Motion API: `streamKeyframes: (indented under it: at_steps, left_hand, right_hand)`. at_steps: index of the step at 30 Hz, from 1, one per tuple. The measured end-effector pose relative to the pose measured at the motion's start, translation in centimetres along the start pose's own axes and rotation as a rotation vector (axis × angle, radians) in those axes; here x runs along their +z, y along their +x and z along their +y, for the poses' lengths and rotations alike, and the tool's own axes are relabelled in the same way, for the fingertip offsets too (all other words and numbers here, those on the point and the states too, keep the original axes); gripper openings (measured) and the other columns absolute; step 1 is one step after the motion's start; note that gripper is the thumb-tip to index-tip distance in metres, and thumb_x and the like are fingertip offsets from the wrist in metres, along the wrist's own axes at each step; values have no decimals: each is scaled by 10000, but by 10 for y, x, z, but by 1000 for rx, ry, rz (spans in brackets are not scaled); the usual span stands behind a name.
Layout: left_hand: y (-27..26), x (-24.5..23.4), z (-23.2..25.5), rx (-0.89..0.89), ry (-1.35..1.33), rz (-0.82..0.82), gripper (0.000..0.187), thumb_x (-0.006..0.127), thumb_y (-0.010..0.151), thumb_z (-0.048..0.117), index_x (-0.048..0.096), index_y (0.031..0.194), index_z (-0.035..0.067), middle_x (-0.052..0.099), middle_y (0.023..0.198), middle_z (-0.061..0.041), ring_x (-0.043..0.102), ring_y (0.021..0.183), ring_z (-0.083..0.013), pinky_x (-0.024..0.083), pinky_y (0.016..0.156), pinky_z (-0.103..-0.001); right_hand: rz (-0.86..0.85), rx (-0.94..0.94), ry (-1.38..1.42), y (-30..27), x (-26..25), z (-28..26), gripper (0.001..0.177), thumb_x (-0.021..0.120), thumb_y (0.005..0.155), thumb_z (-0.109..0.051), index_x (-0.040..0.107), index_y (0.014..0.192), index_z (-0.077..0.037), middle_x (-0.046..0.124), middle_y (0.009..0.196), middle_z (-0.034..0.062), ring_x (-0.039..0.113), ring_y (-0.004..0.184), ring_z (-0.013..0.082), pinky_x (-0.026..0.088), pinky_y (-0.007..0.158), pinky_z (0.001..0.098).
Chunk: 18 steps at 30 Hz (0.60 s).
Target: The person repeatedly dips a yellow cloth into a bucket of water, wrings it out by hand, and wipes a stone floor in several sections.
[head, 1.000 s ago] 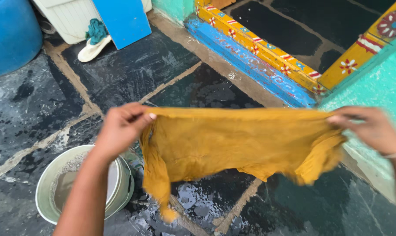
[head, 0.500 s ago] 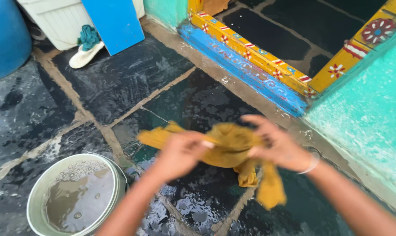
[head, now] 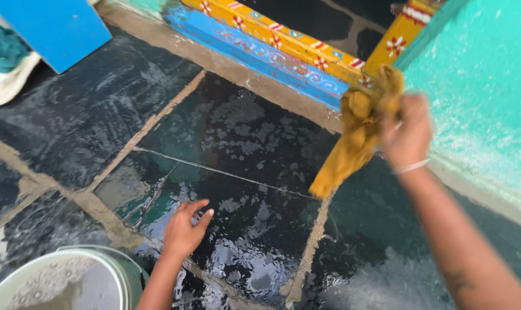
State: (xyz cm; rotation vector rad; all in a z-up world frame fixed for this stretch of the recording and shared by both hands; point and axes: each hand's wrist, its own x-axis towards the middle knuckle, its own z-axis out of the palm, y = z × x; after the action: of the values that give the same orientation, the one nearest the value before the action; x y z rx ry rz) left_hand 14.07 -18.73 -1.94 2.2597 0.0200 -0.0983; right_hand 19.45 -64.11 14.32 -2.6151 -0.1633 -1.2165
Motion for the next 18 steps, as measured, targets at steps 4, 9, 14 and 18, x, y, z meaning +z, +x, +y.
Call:
streamKeyframes:
  at_steps: [4,9,14,18]
  left_hand:
    - [18,43,-71,-1,94,52,436,766,831,375,731,1218,176,646,1280,-111,626,1082,-330,509,935,-424]
    - [64,89,-131,-54,279,134,548,724,827,493,680,1294,209,511,1446,-159,431,1358,-382,372,1111,-492]
    - [121,99,-154,-171,492,197,683,551,891,638,530,1446,239,337,1612,-145,226,1513,-370,213,1106,-707]
    - [164,97,-160,-71,504,328,764,484,916,677,461,1510,198,282,1658,-159,172,1551,-369,96,1128,-774]
  right_hand:
    - [-902,184,-218,-119,55,-16,450,651,790,-153,670,1239,-166,727,920,172,719,803,382,577,721,491]
    - [-812,596,-66,-196,131,27,400,643,919,-381,680,1276,-205,693,1295,117,682,1171,324,562,976,437]
    - [-583,683,-285,-208,235,85,810,537,953,-580,298,1617,-182,163,1630,278,205,1490,475,287,1116,594]
    - [-521,983,-356,-212,309,116,903,347,951,-700,132,1624,-136,10,1685,236,25,1554,447,53,1190,641]
